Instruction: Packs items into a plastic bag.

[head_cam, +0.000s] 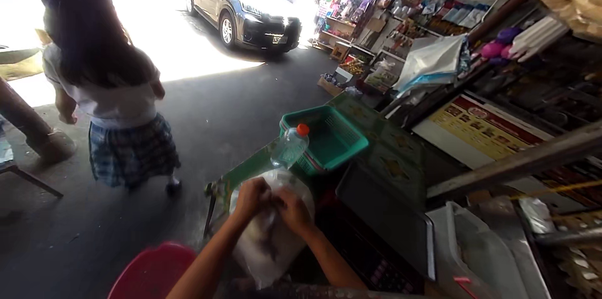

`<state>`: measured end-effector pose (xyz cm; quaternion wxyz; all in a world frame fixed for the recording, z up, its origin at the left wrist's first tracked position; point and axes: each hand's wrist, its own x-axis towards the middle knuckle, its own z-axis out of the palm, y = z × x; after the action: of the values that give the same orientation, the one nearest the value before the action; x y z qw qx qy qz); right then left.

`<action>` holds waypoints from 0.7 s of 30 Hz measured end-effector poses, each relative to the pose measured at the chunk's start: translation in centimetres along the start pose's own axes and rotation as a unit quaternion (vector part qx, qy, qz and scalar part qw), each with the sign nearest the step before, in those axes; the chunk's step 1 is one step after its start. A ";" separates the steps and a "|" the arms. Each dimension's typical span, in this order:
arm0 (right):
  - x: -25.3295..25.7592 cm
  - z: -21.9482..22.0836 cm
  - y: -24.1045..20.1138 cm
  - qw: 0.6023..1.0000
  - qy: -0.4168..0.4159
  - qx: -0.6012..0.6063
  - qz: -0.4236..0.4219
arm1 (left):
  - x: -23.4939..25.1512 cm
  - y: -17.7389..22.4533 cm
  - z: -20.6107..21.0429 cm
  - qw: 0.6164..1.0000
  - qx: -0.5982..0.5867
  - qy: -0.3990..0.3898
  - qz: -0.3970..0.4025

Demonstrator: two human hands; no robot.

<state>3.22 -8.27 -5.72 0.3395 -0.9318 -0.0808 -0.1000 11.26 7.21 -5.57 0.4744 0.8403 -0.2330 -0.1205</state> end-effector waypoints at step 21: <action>-0.9 -2.7 -2.0 0.990 -0.113 -0.045 0.071 | -2.1 0.3 1.1 0.995 0.054 0.043 0.072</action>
<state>1.54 -8.56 -2.68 0.2923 -0.9547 -0.0477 0.0272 8.94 7.30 -5.92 0.4457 0.8500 -0.2783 -0.0370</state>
